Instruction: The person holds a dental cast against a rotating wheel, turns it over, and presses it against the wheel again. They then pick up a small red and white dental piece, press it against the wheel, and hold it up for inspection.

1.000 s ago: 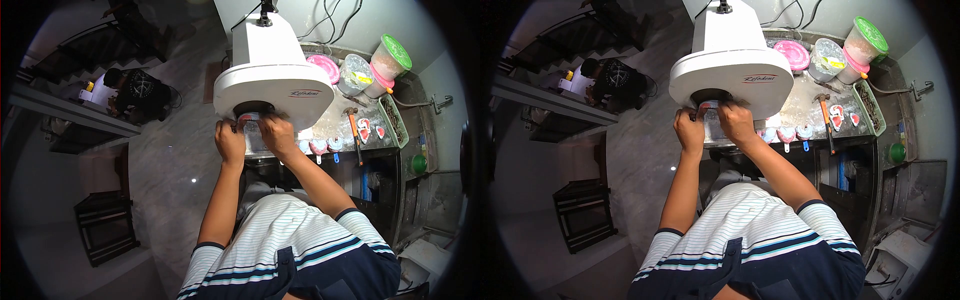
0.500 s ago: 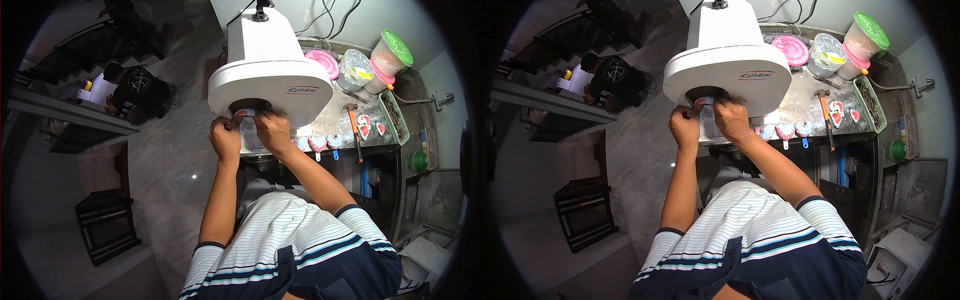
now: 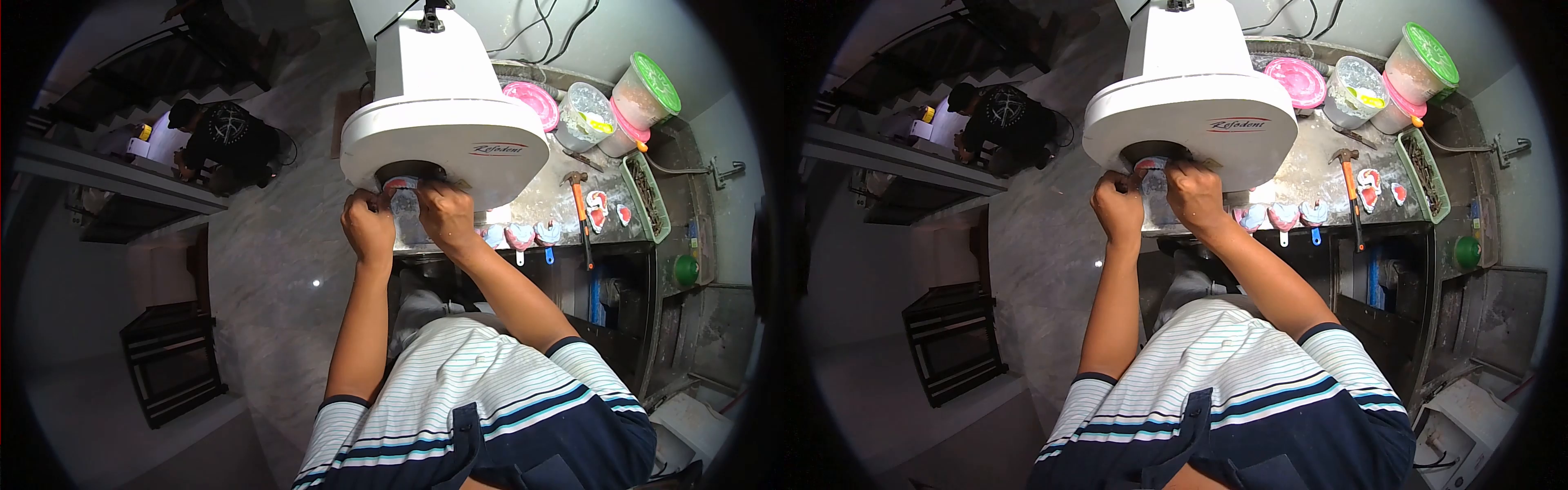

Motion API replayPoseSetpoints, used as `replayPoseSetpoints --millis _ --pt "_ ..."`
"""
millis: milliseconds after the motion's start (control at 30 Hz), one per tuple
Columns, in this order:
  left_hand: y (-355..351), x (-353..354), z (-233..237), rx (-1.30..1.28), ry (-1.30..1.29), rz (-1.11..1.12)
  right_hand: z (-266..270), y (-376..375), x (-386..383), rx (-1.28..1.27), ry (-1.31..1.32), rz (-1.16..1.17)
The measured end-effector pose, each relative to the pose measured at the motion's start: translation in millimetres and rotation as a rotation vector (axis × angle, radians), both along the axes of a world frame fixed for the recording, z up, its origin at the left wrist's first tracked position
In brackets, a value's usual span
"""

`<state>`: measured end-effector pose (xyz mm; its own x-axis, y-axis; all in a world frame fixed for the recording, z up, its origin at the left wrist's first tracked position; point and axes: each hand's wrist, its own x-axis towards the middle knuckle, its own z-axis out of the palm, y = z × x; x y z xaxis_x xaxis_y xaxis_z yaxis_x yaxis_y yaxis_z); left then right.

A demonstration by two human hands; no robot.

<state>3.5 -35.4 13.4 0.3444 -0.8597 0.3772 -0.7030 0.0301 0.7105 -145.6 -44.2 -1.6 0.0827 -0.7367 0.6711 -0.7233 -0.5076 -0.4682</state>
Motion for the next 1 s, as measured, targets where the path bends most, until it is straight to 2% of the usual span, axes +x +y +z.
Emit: replayPoseSetpoints --millis 500,1000 --pt "-2.5 -0.7 0.5 0.056 -0.01 0.02 -2.0 0.1 1.5 0.045 -0.011 -0.048" --pt "-2.6 -6.3 4.3 0.014 -0.057 0.08 3.4 -1.2 4.0 -0.045 -0.036 -0.079"
